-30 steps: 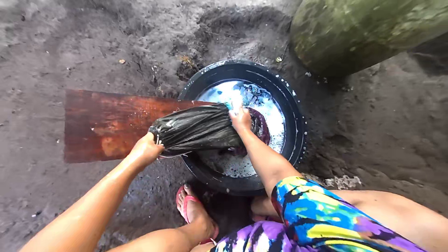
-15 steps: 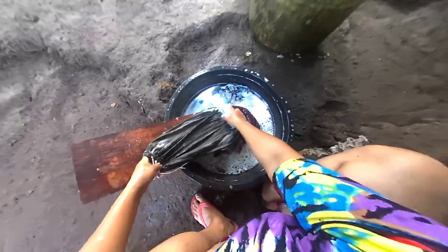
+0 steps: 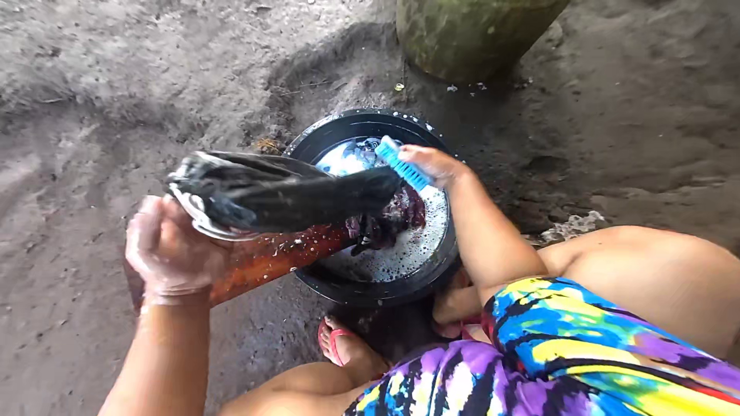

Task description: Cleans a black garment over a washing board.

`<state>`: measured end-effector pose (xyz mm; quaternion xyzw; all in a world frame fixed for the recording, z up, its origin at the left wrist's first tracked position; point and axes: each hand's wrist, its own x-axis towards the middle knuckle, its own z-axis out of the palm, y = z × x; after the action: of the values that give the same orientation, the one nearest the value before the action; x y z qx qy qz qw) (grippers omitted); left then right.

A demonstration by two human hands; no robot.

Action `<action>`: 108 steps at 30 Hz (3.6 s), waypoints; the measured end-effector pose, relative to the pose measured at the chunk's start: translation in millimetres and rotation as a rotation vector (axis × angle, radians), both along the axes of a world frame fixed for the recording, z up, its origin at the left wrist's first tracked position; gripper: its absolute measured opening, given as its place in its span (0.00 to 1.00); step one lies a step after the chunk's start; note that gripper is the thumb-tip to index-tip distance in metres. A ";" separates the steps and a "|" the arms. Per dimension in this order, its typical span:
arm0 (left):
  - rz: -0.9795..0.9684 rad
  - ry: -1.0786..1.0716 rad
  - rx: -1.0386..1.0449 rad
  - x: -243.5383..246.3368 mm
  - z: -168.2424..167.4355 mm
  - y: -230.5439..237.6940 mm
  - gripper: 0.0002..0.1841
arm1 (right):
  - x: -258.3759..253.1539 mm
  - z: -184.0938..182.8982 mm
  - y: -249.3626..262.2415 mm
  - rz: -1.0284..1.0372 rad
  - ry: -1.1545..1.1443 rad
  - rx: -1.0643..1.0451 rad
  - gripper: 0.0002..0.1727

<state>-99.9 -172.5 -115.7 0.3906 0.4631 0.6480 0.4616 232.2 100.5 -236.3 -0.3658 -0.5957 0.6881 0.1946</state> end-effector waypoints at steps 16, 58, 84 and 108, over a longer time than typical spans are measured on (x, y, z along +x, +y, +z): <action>0.275 0.053 -0.440 19.0 -124.9 1.7 0.39 | -189.7 -49.2 -105.5 -0.022 -0.226 -0.150 0.36; 0.071 0.441 -1.049 -10.3 -118.7 -44.6 0.56 | -192.0 -89.3 -135.7 0.015 -0.641 0.678 0.37; 0.118 -0.080 -0.020 16.2 -15.1 0.4 0.19 | -24.8 -12.7 -18.5 -0.009 0.183 -0.164 0.28; 0.242 0.539 -1.266 -9.3 -118.5 -13.2 0.20 | -106.4 -122.7 -37.5 -0.042 -0.931 0.503 0.42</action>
<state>-109.2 -185.7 -234.2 0.1393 0.8903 0.1809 0.3940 125.8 63.0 -359.0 -0.5864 -0.7582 0.2849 0.0049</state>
